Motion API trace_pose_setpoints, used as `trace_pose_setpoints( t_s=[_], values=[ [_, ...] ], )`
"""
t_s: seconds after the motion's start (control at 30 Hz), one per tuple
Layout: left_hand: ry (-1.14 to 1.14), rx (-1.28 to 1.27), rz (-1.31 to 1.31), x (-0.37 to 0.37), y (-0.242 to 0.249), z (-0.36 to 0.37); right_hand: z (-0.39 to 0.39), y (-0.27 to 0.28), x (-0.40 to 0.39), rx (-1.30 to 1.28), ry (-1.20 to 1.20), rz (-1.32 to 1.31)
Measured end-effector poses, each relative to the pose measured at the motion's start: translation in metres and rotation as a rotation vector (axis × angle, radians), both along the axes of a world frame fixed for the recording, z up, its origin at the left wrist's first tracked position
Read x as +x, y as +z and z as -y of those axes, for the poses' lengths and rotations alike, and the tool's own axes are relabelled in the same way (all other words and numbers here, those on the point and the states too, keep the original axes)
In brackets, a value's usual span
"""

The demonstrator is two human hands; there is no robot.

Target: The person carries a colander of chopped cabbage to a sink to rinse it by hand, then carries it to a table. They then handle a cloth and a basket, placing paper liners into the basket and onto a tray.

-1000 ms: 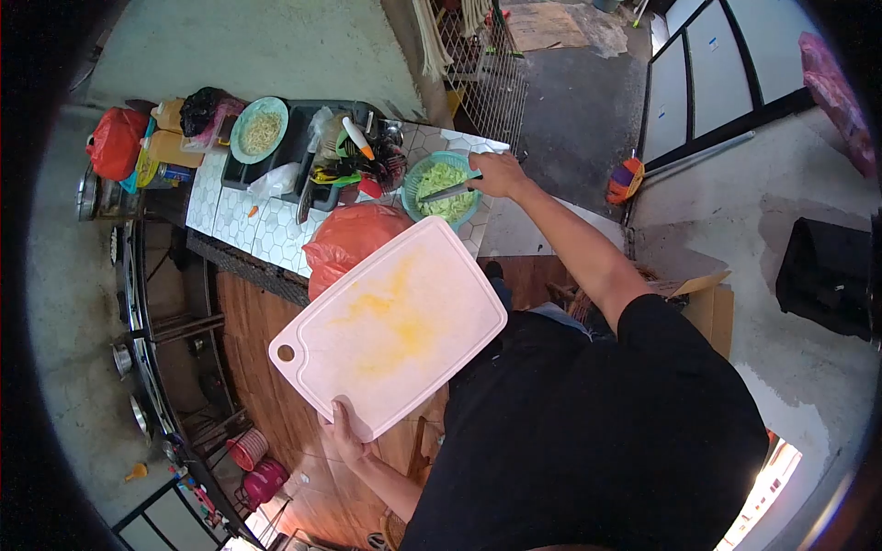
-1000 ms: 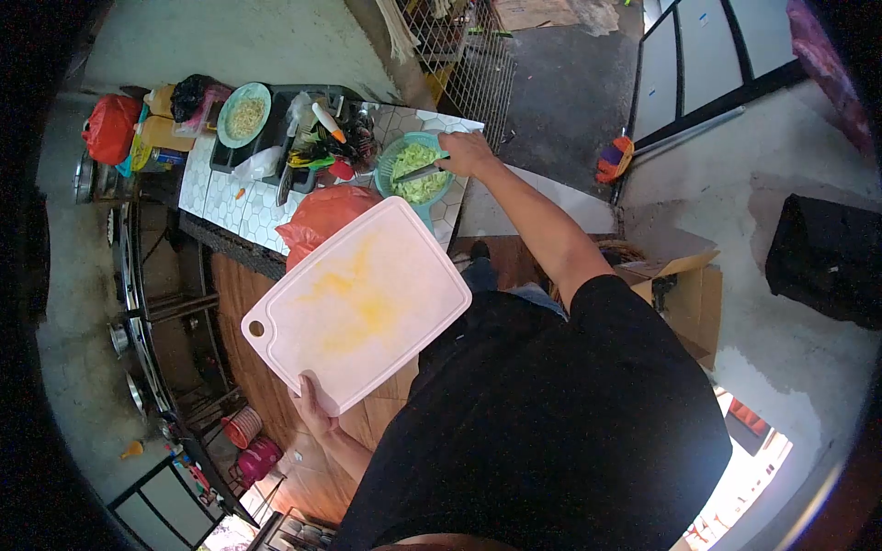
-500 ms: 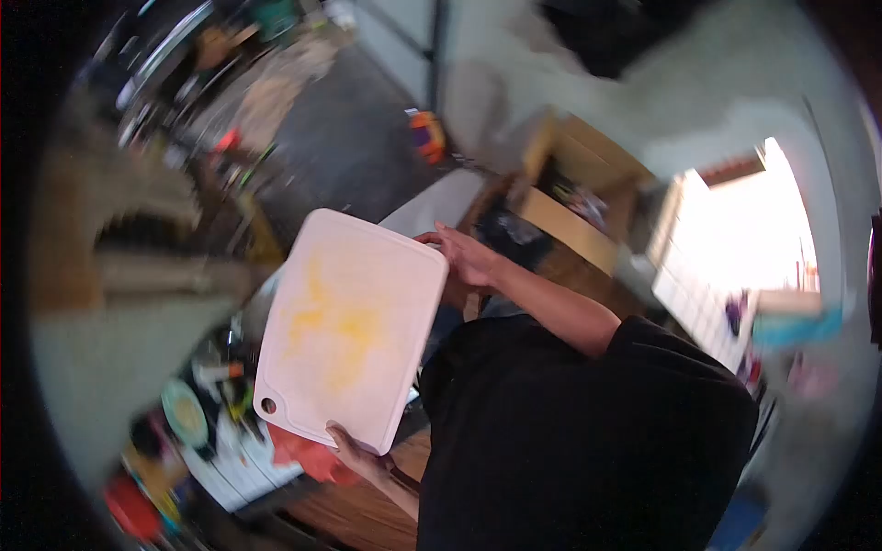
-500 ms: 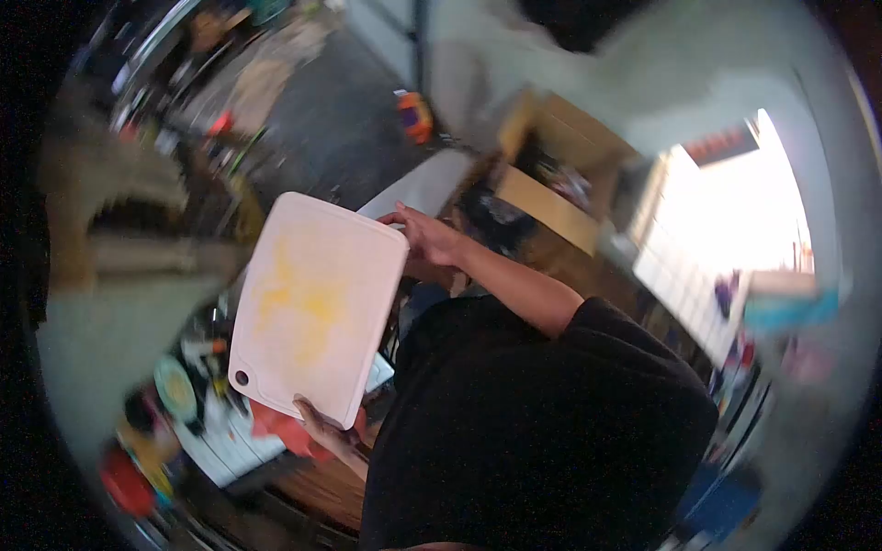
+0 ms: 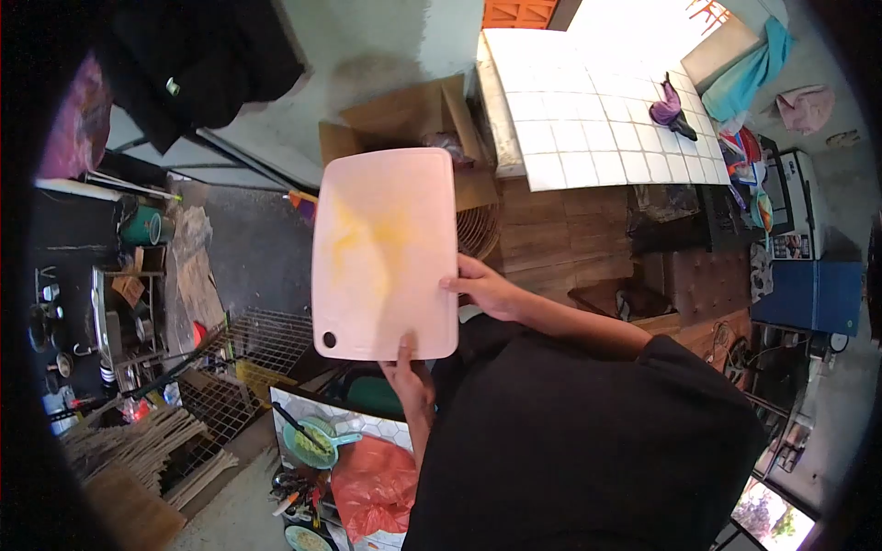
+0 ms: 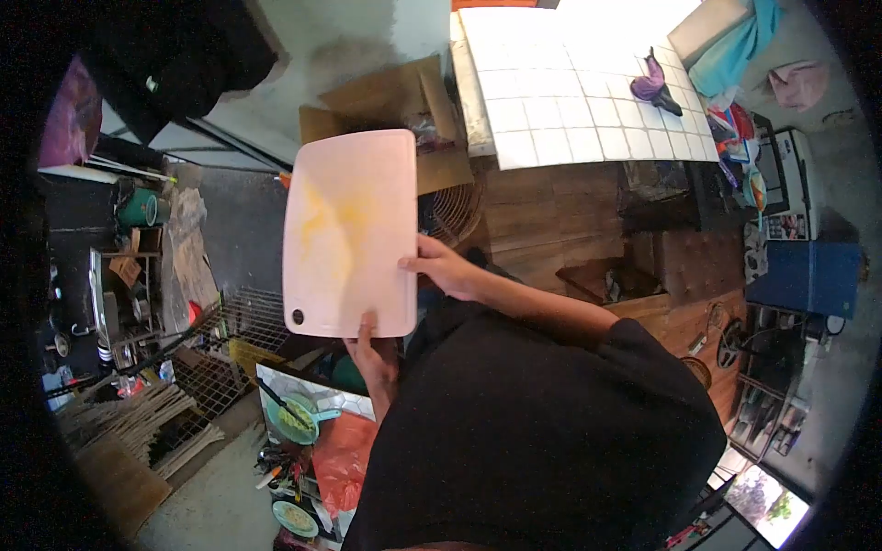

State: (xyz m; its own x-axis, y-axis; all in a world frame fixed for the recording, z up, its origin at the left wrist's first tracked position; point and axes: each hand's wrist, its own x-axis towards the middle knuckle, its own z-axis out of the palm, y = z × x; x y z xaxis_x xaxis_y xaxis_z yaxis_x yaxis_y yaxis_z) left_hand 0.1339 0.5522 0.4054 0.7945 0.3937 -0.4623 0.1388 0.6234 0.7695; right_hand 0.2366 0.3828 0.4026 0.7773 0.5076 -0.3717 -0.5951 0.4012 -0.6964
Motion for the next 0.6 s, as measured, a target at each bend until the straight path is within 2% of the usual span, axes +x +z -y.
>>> trace_pose_setpoints(
  t_s=[0.03, 0.07, 0.1, 0.13, 0.2, 0.27, 0.33, 0.4, 0.47, 0.53, 0.6],
  values=[
    [-0.082, 0.071, 0.057, 0.006, -0.006, 0.012, 0.021, -0.006, 0.009, -0.015, -0.015, -0.016],
    [-0.072, 0.078, 0.058, 0.011, -0.011, 0.019, 0.046, -0.01, 0.015, -0.056, -0.034, -0.006],
    [-0.197, 0.008, 0.004, 0.02, -0.011, 0.024, 0.065, -0.016, 0.023, -0.011, -0.067, 0.079],
    [-0.309, -0.061, -0.05, 0.024, -0.011, 0.03, 0.085, -0.006, 0.029, -0.082, -0.048, 0.006],
    [-0.316, 0.029, -0.057, 0.029, -0.043, 0.042, 0.118, -0.016, 0.042, -0.091, 0.008, 0.007],
    [-0.352, 0.121, -0.064, 0.031, -0.055, 0.052, 0.129, -0.021, 0.048, -0.09, 0.017, 0.004],
    [-0.39, -0.034, -0.148, 0.025, -0.056, 0.059, 0.126, -0.047, 0.054, -0.146, 0.044, 0.034],
    [-0.436, -0.044, -0.199, 0.013, -0.078, 0.051, 0.123, -0.068, 0.056, -0.206, 0.069, 0.057],
    [-0.562, 0.126, -0.263, 0.001, -0.1, 0.039, 0.116, -0.075, 0.057, -0.321, 0.109, 0.042],
    [-0.536, 0.149, -0.318, -0.001, -0.116, 0.026, 0.113, -0.068, 0.06, -0.334, 0.113, 0.07],
    [-0.399, -0.058, -0.318, 0.006, -0.138, 0.011, 0.115, -0.053, 0.064, -0.39, 0.138, 0.117]
  ],
)
